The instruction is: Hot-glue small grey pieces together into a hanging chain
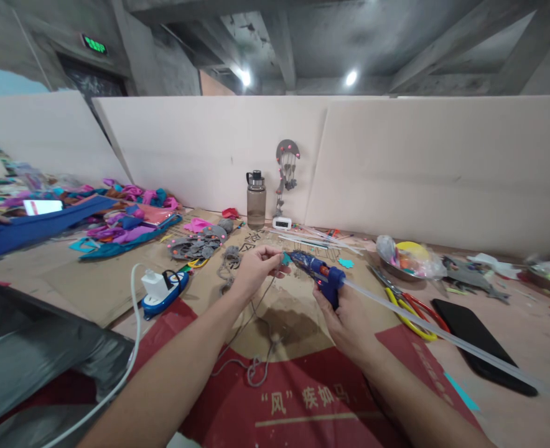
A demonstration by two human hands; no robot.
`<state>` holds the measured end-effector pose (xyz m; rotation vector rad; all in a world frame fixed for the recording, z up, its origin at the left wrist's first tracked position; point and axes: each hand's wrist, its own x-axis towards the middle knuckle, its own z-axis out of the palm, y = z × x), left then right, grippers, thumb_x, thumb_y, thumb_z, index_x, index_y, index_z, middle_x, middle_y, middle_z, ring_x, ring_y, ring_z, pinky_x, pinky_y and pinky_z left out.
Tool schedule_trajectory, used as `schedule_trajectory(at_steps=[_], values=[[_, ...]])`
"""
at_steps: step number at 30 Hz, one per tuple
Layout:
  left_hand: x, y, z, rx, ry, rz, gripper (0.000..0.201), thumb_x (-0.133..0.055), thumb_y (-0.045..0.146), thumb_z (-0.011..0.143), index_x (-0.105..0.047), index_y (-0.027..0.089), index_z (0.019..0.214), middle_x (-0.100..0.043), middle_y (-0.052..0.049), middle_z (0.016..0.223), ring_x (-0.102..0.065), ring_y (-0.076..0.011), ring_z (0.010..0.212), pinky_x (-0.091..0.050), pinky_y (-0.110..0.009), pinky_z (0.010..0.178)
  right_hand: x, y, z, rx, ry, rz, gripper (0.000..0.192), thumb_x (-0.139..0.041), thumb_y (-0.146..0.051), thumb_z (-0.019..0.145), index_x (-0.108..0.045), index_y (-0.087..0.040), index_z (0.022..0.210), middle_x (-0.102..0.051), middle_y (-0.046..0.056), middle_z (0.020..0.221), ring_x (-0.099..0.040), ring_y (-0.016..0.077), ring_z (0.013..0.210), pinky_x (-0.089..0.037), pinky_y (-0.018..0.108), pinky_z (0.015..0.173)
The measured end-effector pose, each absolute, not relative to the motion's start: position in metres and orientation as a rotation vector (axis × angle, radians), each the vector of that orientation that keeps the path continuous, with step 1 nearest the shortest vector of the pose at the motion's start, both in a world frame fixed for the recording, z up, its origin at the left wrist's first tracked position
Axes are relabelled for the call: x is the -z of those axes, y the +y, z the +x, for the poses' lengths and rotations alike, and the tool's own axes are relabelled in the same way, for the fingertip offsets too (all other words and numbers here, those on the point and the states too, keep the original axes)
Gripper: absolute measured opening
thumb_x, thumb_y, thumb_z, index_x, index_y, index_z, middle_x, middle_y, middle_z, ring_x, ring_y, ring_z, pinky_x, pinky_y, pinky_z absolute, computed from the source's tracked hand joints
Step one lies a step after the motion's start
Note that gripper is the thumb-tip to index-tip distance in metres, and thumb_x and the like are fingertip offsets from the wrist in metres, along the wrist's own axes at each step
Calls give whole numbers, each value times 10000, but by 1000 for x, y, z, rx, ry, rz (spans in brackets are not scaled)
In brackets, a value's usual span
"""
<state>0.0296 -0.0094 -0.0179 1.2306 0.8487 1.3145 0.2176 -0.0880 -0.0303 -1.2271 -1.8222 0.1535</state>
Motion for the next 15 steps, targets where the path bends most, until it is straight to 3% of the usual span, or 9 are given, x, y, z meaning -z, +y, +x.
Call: schedule_trajectory(at_steps=[15], values=[[19, -9, 30, -1321, 824, 1228, 295, -712, 334, 683, -582, 119, 838, -682, -60, 737, -674, -171, 607, -528, -255, 534, 30, -88, 217, -162, -1817, -1219, 255, -438, -362, 886, -524, -169, 1029, -625, 97, 916, -595, 220, 821, -475, 360, 742]])
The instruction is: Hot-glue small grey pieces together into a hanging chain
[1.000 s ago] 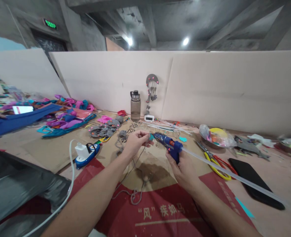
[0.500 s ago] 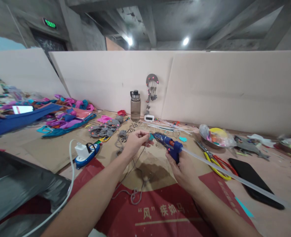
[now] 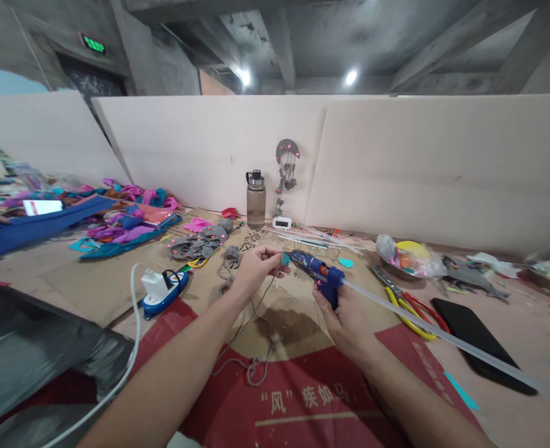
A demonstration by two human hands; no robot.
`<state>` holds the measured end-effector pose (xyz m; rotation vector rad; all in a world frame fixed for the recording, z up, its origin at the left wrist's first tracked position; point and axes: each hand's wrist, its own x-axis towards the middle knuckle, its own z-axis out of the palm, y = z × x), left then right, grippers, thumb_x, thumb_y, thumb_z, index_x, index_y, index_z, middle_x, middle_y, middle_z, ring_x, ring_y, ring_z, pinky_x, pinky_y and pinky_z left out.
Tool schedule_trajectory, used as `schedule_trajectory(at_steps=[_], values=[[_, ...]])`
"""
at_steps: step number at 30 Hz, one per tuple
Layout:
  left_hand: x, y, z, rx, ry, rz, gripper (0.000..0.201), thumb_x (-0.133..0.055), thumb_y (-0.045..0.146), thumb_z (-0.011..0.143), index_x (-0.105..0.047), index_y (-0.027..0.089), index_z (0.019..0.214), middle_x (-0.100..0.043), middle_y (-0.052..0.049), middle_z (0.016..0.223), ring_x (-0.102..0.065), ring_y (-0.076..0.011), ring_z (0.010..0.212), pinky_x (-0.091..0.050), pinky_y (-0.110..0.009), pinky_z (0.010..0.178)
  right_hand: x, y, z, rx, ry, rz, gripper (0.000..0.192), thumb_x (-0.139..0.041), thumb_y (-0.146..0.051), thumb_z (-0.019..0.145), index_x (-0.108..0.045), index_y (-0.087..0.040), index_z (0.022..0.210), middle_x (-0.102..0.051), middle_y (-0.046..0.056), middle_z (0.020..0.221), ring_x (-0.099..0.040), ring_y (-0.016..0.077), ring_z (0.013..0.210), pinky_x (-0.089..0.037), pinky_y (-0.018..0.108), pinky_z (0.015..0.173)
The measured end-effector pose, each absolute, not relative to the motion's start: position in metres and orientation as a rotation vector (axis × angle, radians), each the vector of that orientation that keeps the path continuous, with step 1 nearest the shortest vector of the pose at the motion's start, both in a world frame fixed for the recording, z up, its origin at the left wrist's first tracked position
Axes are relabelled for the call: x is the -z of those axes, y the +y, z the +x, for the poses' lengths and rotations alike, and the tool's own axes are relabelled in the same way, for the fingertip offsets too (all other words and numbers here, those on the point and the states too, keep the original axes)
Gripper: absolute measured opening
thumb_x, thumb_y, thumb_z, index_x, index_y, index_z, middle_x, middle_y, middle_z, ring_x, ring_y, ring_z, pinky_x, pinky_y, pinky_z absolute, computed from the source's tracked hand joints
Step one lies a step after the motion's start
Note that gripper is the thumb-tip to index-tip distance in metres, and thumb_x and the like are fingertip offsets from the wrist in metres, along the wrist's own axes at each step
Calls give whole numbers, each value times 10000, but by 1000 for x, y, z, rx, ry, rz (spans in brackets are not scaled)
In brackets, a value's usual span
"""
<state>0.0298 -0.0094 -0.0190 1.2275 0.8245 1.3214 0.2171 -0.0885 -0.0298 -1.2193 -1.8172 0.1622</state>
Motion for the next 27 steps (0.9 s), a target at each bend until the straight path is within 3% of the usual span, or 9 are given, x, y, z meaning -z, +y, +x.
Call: schedule_trajectory(at_steps=[6, 27], values=[[15, -11, 29, -1329, 832, 1224, 296, -713, 330, 683, -583, 114, 837, -684, -64, 741, -667, -159, 592, -528, -249, 536, 30, -88, 217, -138, -1826, -1243, 252, -431, -377, 885, -528, -170, 989, -629, 94, 856, -595, 215, 758, -480, 349, 690], [15, -11, 29, -1317, 834, 1219, 321, -721, 352, 670, -585, 118, 841, -684, -62, 747, -668, -161, 597, -530, -260, 547, 30, -88, 217, -171, -1821, -1246, 264, -441, -376, 880, -535, -166, 1010, -632, 104, 894, -597, 230, 804, -476, 365, 722]])
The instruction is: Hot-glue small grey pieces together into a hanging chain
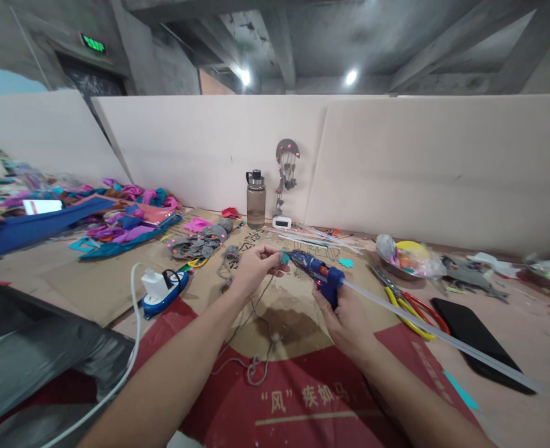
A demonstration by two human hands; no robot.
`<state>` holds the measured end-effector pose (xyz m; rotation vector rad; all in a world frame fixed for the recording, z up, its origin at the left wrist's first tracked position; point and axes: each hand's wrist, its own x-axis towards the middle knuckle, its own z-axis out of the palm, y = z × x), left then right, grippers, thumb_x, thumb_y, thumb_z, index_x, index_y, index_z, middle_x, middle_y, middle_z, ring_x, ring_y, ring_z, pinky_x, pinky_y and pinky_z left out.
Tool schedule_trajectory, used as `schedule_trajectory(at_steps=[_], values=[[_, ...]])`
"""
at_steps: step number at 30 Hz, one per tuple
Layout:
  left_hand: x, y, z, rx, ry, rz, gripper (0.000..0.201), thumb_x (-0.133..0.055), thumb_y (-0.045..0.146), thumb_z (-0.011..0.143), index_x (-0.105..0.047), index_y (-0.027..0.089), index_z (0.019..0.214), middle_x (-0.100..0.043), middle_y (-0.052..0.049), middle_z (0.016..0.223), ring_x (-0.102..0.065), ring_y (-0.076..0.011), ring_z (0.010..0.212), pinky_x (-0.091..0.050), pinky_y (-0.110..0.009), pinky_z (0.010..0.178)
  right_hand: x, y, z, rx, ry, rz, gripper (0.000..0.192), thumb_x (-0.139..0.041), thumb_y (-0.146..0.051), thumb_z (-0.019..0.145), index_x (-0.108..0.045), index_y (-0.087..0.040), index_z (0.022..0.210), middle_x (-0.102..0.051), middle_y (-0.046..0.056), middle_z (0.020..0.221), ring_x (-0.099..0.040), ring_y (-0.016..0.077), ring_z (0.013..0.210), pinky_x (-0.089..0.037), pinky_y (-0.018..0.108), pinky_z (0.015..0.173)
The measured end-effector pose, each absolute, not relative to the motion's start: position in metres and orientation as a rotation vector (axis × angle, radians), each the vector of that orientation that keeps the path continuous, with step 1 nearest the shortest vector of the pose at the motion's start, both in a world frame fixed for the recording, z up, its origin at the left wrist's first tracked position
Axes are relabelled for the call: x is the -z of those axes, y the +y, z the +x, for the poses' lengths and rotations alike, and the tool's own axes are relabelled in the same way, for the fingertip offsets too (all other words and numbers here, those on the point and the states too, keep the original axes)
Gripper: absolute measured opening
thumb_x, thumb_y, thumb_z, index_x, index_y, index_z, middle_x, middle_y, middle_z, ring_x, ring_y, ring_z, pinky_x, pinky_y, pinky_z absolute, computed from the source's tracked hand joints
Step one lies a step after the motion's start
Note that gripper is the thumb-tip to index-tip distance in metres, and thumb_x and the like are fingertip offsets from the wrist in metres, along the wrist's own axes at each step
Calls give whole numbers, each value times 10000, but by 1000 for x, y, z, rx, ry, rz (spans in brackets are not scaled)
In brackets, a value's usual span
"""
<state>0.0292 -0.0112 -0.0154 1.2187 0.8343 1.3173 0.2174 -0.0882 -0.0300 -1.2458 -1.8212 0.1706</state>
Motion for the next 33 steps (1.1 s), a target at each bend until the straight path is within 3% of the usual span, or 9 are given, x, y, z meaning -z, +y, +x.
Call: schedule_trajectory(at_steps=[33], values=[[14, -13, 28, -1335, 843, 1231, 335, -716, 379, 672, -585, 123, 842, -687, -68, 768, -663, -152, 603, -533, -258, 557, 30, -89, 217, -126, -1819, -1242, 275, -437, -385, 878, -523, -170, 1026, -635, 110, 904, -601, 230, 803, -484, 377, 724]])
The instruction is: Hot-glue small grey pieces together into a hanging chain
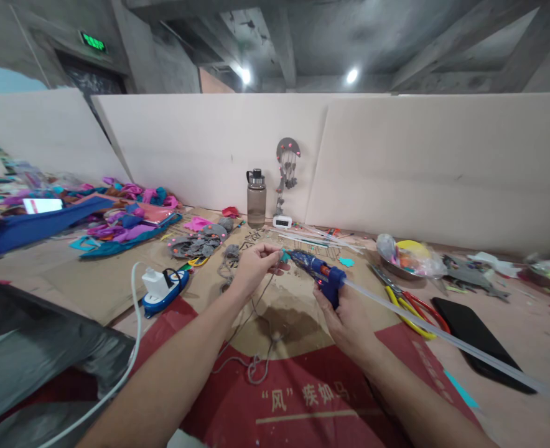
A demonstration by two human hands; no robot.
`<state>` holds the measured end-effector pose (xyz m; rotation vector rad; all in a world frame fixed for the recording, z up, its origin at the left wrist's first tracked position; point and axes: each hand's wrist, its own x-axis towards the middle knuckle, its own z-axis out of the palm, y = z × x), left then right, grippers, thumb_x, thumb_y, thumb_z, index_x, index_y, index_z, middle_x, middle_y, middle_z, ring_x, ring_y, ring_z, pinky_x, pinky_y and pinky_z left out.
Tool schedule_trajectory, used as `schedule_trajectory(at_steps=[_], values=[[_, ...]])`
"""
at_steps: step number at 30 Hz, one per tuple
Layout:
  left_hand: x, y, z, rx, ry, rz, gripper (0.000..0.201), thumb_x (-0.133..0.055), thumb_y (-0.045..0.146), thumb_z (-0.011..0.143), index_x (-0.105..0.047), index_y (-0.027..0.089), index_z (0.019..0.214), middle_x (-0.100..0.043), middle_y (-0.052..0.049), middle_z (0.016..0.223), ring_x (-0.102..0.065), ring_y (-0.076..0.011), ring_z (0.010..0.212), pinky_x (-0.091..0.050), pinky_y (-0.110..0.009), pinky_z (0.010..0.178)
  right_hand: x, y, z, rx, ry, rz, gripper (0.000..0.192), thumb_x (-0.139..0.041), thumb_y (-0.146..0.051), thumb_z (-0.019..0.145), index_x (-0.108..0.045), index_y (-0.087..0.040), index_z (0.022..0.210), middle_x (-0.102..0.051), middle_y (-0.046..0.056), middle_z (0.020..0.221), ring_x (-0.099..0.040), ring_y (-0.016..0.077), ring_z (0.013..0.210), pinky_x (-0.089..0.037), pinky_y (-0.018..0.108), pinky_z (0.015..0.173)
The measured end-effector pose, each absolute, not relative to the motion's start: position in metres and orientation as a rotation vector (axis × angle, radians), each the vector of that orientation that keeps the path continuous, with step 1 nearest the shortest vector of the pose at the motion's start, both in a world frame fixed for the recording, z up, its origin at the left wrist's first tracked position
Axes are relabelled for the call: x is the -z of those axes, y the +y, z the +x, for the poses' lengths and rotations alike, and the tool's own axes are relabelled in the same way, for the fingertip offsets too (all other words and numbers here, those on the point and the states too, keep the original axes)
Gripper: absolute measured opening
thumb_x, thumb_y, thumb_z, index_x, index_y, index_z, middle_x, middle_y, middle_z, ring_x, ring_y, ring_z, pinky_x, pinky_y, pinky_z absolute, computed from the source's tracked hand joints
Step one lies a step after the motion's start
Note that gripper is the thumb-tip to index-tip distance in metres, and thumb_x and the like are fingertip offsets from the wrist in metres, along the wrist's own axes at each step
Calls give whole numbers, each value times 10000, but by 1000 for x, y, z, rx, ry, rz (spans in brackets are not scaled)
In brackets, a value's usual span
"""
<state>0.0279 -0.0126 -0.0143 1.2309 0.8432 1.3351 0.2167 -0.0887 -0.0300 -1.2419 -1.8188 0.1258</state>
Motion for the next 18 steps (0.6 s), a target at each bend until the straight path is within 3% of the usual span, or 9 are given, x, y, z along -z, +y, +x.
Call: schedule_trajectory(at_steps=[18], values=[[11, -14, 29, -1330, 846, 1225, 318, -714, 353, 677, -579, 119, 844, -687, -68, 749, -666, -159, 604, -531, -258, 558, 29, -89, 216, -136, -1825, -1249, 281, -435, -381, 878, -529, -163, 1030, -631, 118, 921, -598, 239, 827, -475, 377, 739]])
